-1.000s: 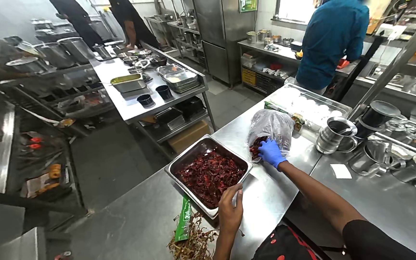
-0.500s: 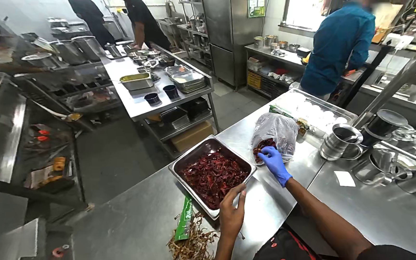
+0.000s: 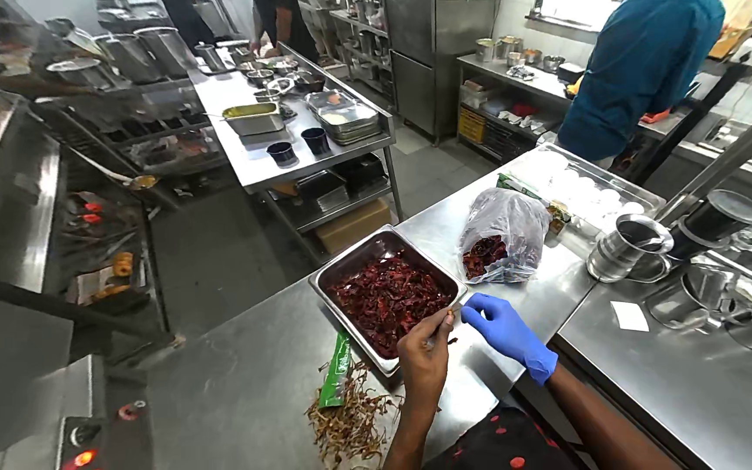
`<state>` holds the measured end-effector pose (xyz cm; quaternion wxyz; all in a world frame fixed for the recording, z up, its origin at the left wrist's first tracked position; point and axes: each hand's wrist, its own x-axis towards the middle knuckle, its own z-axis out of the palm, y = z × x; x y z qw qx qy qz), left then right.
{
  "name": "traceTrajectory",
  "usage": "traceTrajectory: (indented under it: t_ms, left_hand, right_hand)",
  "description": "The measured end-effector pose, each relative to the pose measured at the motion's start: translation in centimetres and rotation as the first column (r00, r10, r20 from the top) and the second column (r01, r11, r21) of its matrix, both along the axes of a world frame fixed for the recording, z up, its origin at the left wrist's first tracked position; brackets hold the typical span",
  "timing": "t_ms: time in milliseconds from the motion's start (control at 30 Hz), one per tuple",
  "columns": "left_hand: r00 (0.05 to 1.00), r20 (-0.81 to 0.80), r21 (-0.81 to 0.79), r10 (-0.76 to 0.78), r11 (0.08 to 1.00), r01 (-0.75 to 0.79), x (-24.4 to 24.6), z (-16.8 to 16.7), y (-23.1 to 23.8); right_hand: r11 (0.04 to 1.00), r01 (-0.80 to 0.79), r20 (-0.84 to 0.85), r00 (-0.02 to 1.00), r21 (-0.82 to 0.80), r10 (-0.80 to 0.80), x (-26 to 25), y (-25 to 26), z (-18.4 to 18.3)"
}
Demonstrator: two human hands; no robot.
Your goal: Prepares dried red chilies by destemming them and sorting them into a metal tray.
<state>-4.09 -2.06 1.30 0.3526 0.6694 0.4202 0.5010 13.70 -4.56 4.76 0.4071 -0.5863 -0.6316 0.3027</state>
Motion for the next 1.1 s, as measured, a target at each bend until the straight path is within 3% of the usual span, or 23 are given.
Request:
traceTrajectory:
  t_ms: [67, 167, 233, 300, 333, 367, 400, 433, 467, 500, 533, 600, 667, 733, 767, 833, 900, 967, 1100]
  left_hand:
    - [0.994, -0.110, 0.160, 0.022, 0.987, -0.005, -0.1, -0.1, -0.4]
    - [0.986, -0.151, 0.256, 0.069, 0.966, -0.029, -0.1, -0.1, -0.5]
    - [0.983, -0.152, 0.253, 0.107, 0.965, -0.066, -0.2, 0.5, -0.7]
    - [0.941, -0.292, 0.275, 0.172, 0.957, -0.090, -0.5, 1.3, -0.9]
    - [0.900, -0.390, 0.279, 0.193, 0.957, -0.084, -0.7, 1.7, -0.9]
    - [0.851, -0.487, 0.272, 0.199, 0.960, -0.070, -1.0, 2.0, -0.9]
    - [0.798, -0.568, 0.264, 0.201, 0.963, -0.055, -1.1, 2.1, -1.0]
    - [0.754, -0.624, 0.265, 0.207, 0.963, -0.046, -1.0, 2.0, -1.1]
    - [0.722, -0.658, 0.271, 0.216, 0.962, -0.041, -0.9, 1.9, -1.5]
    - [0.709, -0.670, 0.279, 0.221, 0.960, -0.034, -0.7, 1.9, -1.7]
    - [0.710, -0.668, 0.288, 0.221, 0.957, -0.027, -0.6, 1.8, -1.8]
    - [0.715, -0.666, 0.284, 0.214, 0.959, -0.022, -0.9, 1.5, -0.6]
    - [0.689, -0.698, 0.223, 0.196, 0.974, -0.051, -2.3, 0.1, 2.3]
    - [0.659, -0.729, 0.164, 0.185, 0.982, -0.095, -4.3, -2.6, 5.1]
    - [0.649, -0.736, 0.157, 0.190, 0.982, -0.109, -5.1, -3.6, 5.9]
    - [0.668, -0.708, 0.201, 0.229, 0.972, -0.120, -5.9, -4.6, 6.3]
    - [0.710, -0.640, 0.278, 0.292, 0.950, -0.140, -5.8, -4.8, 5.5]
    - [0.753, -0.575, 0.305, 0.320, 0.938, -0.166, -4.8, -4.7, 4.7]
    - [0.816, -0.528, 0.237, 0.236, 0.963, -0.126, -1.8, -4.7, 3.5]
  right_hand:
    - [0.993, -0.015, -0.097, 0.995, -0.117, 0.004, -1.0, 0.2, -0.1]
    - [0.993, -0.059, -0.337, 0.941, -0.107, 0.020, -2.5, 0.6, -0.9]
    - [0.989, -0.131, -0.584, 0.809, -0.068, 0.067, -3.3, 0.8, -1.9]
    - [0.985, -0.168, -0.694, 0.713, -0.029, 0.101, -4.0, 0.9, -3.2]
    - [0.991, -0.136, -0.646, 0.756, -0.001, 0.103, -4.2, 0.8, -3.6]
    - [0.996, -0.068, -0.497, 0.864, 0.057, 0.088, -4.4, 0.8, -4.0]
    - [0.988, 0.011, -0.228, 0.973, 0.154, 0.025, -4.4, 0.8, -4.3]
    - [0.955, 0.051, 0.097, 0.992, 0.293, -0.083, -4.3, 0.9, -4.7]
    - [0.912, 0.049, 0.340, 0.918, 0.408, -0.201, -4.1, 1.1, -5.4]
    - [0.881, 0.043, 0.458, 0.842, 0.471, -0.286, -3.8, 1.3, -6.3]
    - [0.874, 0.052, 0.497, 0.806, 0.484, -0.323, -3.5, 1.5, -7.3]
    - [0.930, 0.065, 0.486, 0.838, 0.361, -0.247, -2.7, 1.4, -9.3]
    - [0.999, 0.001, 0.397, 0.918, 0.035, -0.015, -2.1, 0.8, -10.8]
    - [0.981, -0.052, 0.246, 0.964, -0.185, 0.097, -1.1, 0.7, -11.4]
    - [0.979, -0.017, 0.208, 0.976, -0.204, 0.060, -0.4, 1.0, -11.2]
    - [0.989, 0.126, 0.236, 0.966, -0.071, -0.106, 1.9, 2.4, -9.9]
    - [0.966, 0.225, 0.349, 0.901, 0.128, -0.256, 4.7, 4.9, -8.6]
    - [0.947, 0.246, 0.468, 0.825, 0.208, -0.317, 6.9, 8.5, -7.8]
    - [0.974, 0.225, 0.690, 0.701, 0.027, -0.181, 8.3, 16.7, -9.2]
